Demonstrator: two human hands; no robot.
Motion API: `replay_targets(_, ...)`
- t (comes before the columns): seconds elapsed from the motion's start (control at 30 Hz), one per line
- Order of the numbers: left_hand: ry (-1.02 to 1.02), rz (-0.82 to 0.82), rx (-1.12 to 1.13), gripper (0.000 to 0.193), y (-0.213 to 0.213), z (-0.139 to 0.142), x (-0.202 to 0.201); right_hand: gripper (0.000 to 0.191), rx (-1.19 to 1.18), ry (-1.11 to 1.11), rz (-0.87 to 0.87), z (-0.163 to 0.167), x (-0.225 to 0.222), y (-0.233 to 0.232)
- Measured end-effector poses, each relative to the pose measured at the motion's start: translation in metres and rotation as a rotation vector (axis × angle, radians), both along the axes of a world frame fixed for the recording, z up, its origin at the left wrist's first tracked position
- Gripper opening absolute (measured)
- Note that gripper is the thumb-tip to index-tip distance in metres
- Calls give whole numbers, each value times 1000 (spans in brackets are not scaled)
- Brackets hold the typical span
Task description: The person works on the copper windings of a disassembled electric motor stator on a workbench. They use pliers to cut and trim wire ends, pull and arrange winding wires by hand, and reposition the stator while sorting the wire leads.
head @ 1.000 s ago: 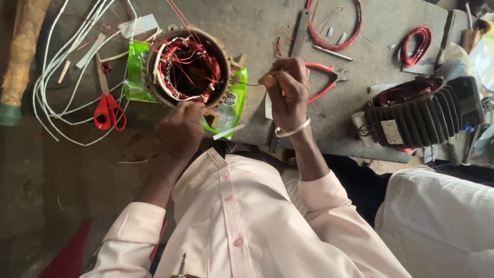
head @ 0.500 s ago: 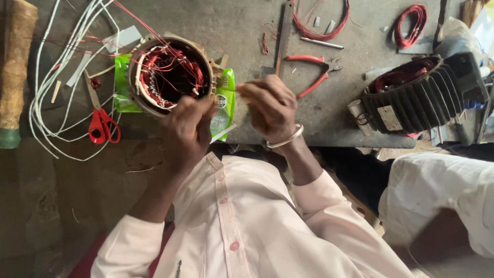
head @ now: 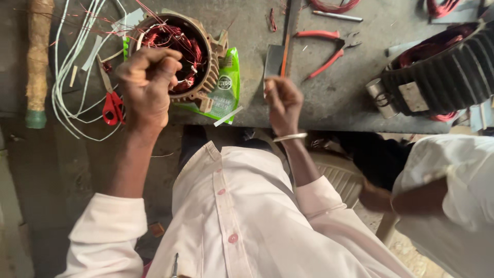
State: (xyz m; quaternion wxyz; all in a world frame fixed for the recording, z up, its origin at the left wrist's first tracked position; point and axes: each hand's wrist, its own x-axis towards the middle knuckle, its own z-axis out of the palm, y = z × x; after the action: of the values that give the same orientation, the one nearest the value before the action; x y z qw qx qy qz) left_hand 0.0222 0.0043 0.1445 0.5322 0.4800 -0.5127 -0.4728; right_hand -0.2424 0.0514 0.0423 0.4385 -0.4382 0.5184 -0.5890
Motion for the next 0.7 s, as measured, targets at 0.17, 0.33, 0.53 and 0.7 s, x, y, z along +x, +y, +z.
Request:
replay_targets(0.17,108,79,-47,10,12,-16,8,52,97,249,191,-28,44,34)
replay_targets(0.33,-168,-318,-152,12,-14,-7,19,117,-142,741,152,-21,100,10)
replay_targets(0.53,-272,-493,-347,46,-56,-15,6,67,-221,519,105,-34,124,-17)
replay_targets(0.7,-574,-547,-399,16,-68,-27,0,46,-207,888,-58,-38,106,-45)
